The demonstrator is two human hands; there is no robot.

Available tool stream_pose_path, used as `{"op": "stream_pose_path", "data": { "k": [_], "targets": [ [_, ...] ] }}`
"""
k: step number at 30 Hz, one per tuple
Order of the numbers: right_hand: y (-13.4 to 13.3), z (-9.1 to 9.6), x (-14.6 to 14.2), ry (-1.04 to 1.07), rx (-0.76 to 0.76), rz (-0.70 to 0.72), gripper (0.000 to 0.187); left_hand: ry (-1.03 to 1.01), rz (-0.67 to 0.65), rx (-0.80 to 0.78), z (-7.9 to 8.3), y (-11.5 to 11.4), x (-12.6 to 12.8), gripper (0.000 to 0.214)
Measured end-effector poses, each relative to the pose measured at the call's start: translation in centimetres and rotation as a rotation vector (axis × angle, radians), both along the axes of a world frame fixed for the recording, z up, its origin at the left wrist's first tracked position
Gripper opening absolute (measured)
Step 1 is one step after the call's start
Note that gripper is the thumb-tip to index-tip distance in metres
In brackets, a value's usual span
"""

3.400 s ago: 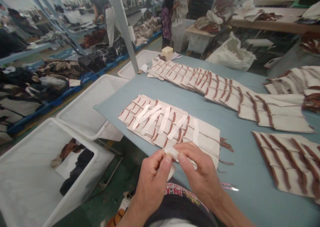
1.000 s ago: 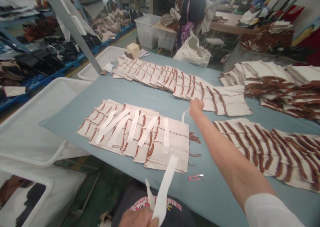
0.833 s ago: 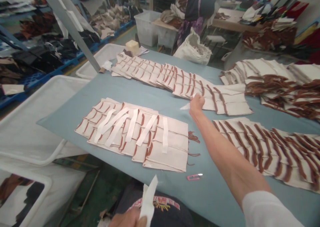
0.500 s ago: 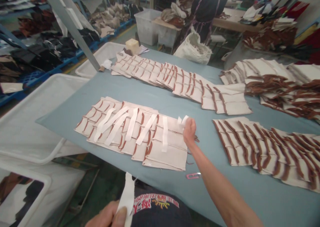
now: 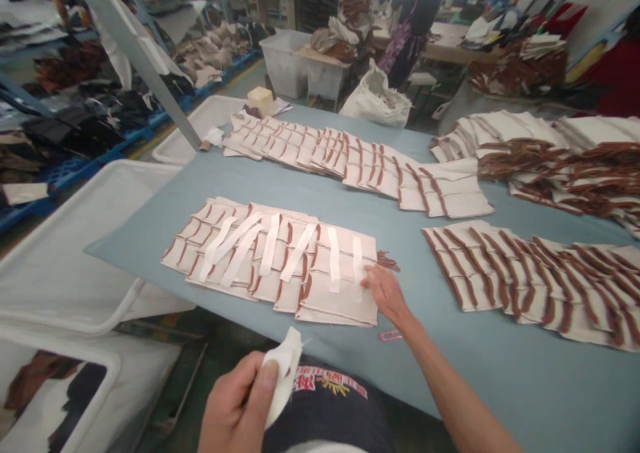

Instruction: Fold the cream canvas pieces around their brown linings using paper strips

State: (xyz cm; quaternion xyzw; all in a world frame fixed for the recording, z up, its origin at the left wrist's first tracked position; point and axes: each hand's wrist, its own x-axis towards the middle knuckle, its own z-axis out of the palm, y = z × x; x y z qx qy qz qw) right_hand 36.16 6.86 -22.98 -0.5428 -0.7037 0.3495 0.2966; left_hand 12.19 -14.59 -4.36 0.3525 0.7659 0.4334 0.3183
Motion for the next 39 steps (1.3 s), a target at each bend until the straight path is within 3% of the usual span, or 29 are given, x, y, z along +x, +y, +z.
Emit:
{"op": "stream_pose_path", "data": {
  "k": [4, 7, 9, 11, 13, 16, 19, 22, 26, 31, 39],
  "targets": [
    [-4.4, 5.4, -1.5, 0.023, -0.063, -0.027, 0.044, -0.089, -0.031, -0.041, 0.0, 0.4, -0.7, 0.047],
    [-9.1, 10.6, -4.5, 0.08, -0.251, 0.173, 0.053, -0.112, -0.1, -0.036, -0.5, 0.5, -1.2, 0.046],
    [-11.6, 13.6, -7.1, 0.228, -0.56, 0.389, 0.061, -0.11, -0.141, -0.013, -0.8, 0.5, -1.3, 0.045],
    [-12.8, 15.5, -9.7, 0.353, -0.643, 0.43, 0.063, -0.106, -0.188, 0.02, -1.2, 0.3, -1.2, 0.043],
    [-13.1, 16.2, -11.7, 0.468, -0.658, 0.362, 0.06, -0.098, -0.224, 0.05, -1.6, 0.0, -0.9, 0.043],
    [-12.6, 16.2, -13.8, 0.613, -0.722, 0.183, 0.053, -0.112, -0.205, 0.059, -2.2, -0.4, -0.4, 0.043],
    [-12.0, 16.2, -15.2, 0.797, -0.969, 0.022, 0.049, -0.164, -0.178, 0.033, -2.8, -0.6, -0.3, 0.043],
    [-10.6, 16.1, -16.4, 0.886, -1.083, -0.006, 0.052, -0.199, -0.168, -0.011, -3.6, -0.4, -0.9, 0.046],
    [-6.5, 14.3, -18.1, 0.791, -0.92, 0.039, 0.047, -0.231, -0.2, -0.081, -5.0, 0.3, -2.6, 0.047],
    [0.7, 9.9, -19.8, 0.574, -0.781, 0.131, 0.038, -0.218, -0.141, -0.102, -7.4, 2.1, -5.2, 0.046],
    [8.0, 5.2, -21.0, 0.107, -0.605, 0.437, 0.029, -0.241, -0.125, -0.151, -9.9, 4.5, -8.1, 0.047]
  ]
}}
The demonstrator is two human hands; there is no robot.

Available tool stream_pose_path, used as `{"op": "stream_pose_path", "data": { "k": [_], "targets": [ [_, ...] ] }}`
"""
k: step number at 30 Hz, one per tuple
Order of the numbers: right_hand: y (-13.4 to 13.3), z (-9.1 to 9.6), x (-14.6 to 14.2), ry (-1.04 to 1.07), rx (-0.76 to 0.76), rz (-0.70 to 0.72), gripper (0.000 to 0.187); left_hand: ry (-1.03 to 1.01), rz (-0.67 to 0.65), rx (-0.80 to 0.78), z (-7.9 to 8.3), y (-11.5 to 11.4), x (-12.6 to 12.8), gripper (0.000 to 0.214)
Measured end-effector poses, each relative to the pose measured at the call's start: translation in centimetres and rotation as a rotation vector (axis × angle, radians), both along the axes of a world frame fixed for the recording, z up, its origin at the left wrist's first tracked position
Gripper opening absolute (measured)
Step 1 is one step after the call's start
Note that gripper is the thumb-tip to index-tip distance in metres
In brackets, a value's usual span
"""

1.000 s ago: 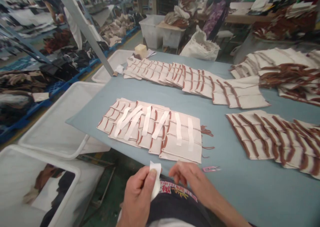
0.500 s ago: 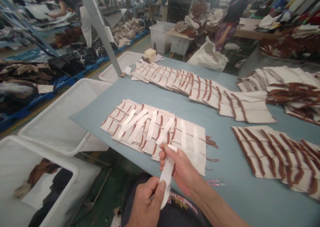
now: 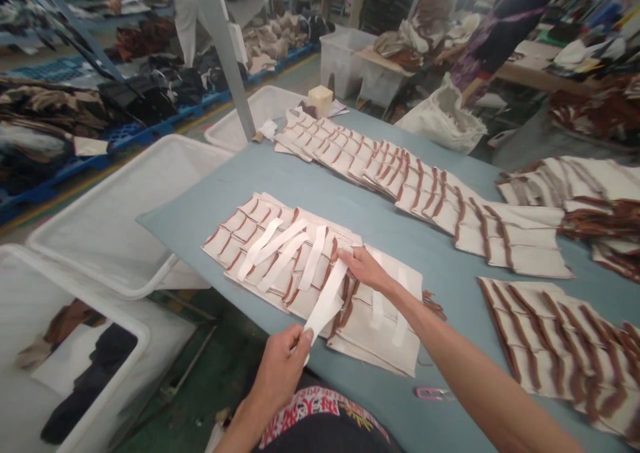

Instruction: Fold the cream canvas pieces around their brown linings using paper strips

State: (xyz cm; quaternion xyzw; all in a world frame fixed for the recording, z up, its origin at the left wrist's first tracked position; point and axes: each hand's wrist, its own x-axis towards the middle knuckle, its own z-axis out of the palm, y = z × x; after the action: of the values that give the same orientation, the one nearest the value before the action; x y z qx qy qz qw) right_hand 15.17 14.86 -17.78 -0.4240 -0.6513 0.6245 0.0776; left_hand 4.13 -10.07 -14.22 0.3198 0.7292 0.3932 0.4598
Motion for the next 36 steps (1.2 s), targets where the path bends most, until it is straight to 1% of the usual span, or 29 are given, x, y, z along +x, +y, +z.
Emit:
{"op": "stream_pose_path", "data": {
  "k": [4, 7, 10, 14, 16, 17, 19, 21, 23, 26, 28, 30, 31, 34, 36],
  "targets": [
    [2.2, -1.4, -0.6, -0.096, 0.126, 0.115, 0.031, -0.001, 0.031, -0.052, -0.7, 1.0, -0.7, 0.048],
    [3.7, -2.4, -1.2, -0.167, 0.221, 0.143, 0.034, -0.013, 0.046, -0.088, -1.3, 1.6, -1.1, 0.048],
    [5.0, -3.5, -2.1, -0.252, 0.317, 0.154, 0.034, -0.036, 0.045, -0.12, -2.3, 1.9, -1.2, 0.049],
    [5.8, -5.0, -3.2, -0.358, 0.404, 0.175, 0.032, -0.031, 0.088, -0.172, -3.6, 1.4, -1.0, 0.051],
    [5.8, -5.5, -3.4, -0.403, 0.433, 0.169, 0.031, -0.027, 0.111, -0.207, -3.5, 0.6, -1.0, 0.051],
    [5.8, -5.6, -3.5, -0.424, 0.445, 0.162, 0.031, -0.03, 0.118, -0.225, -3.2, 0.1, -1.2, 0.052],
    [5.8, -5.7, -3.5, -0.463, 0.463, 0.143, 0.03, -0.049, 0.12, -0.256, -2.0, -0.9, -1.6, 0.055],
    [6.0, -5.4, -3.5, -0.505, 0.472, 0.116, 0.031, -0.085, 0.119, -0.288, -0.1, -1.9, -2.3, 0.059],
    [6.5, -4.7, -3.4, -0.552, 0.469, 0.076, 0.036, -0.121, 0.142, -0.323, 2.2, -2.7, -2.9, 0.062],
    [7.6, -3.4, -3.1, -0.602, 0.468, 0.019, 0.052, -0.164, 0.236, -0.346, 5.3, -3.4, -3.4, 0.063],
    [8.4, -2.5, -2.6, -0.607, 0.493, -0.019, 0.065, -0.208, 0.301, -0.339, 6.8, -3.4, -3.1, 0.062],
    [9.0, -1.8, -1.9, -0.598, 0.524, -0.059, 0.072, -0.245, 0.35, -0.309, 7.7, -3.3, -2.5, 0.059],
    [9.2, -1.4, -1.4, -0.588, 0.535, -0.076, 0.072, -0.259, 0.364, -0.289, 8.1, -3.2, -2.2, 0.057],
    [9.2, -0.3, 0.1, -0.536, 0.549, -0.127, 0.062, -0.293, 0.421, -0.228, 8.6, -2.8, -1.2, 0.056],
    [8.3, 0.8, 0.9, -0.492, 0.555, -0.186, 0.052, -0.328, 0.496, -0.187, 8.8, -2.6, -0.7, 0.057]
  ]
}}
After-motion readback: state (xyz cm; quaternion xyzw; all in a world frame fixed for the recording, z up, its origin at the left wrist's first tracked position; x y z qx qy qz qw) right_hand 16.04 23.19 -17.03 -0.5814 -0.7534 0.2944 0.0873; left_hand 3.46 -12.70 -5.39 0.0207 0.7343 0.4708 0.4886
